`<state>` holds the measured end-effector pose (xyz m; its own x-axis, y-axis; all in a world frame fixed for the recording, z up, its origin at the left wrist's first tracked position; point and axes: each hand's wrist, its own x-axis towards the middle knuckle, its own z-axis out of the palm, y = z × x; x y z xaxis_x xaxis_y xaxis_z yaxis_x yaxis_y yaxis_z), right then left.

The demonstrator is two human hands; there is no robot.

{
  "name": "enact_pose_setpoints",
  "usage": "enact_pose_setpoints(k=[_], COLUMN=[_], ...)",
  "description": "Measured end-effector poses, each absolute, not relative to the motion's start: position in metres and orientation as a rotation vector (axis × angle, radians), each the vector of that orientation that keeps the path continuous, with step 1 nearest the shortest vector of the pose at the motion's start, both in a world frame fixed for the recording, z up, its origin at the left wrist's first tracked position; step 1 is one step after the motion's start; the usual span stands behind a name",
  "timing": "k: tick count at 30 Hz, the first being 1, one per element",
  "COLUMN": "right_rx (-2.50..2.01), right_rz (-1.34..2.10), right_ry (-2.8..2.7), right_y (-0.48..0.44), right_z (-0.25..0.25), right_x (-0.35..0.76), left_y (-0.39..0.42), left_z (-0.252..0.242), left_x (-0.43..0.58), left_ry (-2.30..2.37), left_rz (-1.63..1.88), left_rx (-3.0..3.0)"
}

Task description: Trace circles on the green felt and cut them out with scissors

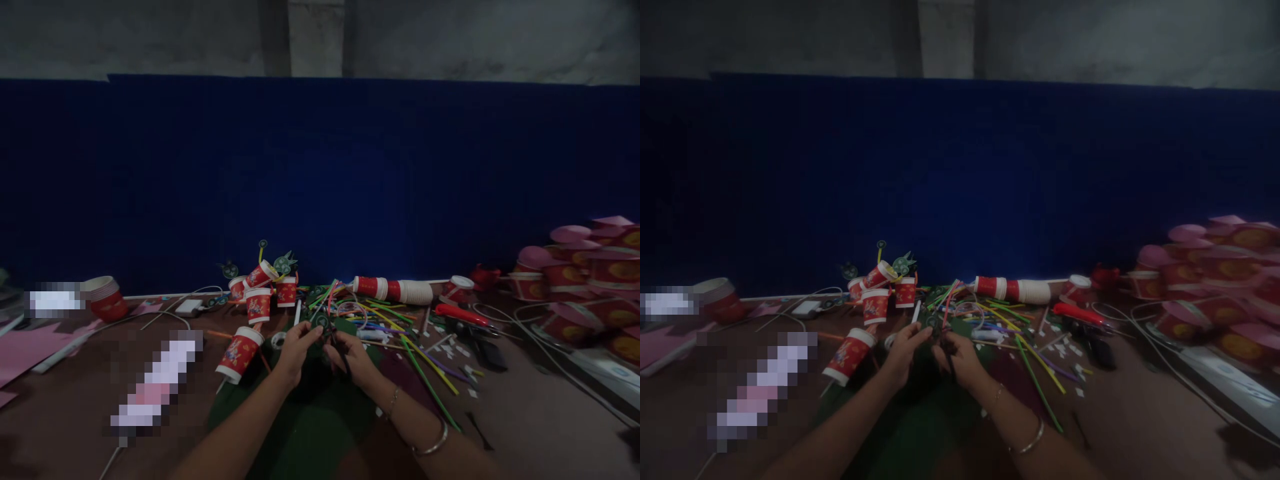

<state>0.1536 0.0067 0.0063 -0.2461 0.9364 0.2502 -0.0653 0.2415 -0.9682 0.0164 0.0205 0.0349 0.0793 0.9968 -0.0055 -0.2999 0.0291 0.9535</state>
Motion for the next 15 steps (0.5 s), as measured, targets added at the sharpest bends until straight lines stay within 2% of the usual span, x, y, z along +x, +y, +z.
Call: enact_pose_setpoints(k=[15], right_rx=[-0.903], right_rz=[1.221], right_ry=[-1.499], right_y=[0.0072], right_z=[0.0073], right_x=[0.1549], left_y=[0.0215], left_z=[0.0345], left_x=[0.0151], left_ry=[0.969], left_rz=[1.311], left_rx=[1.088])
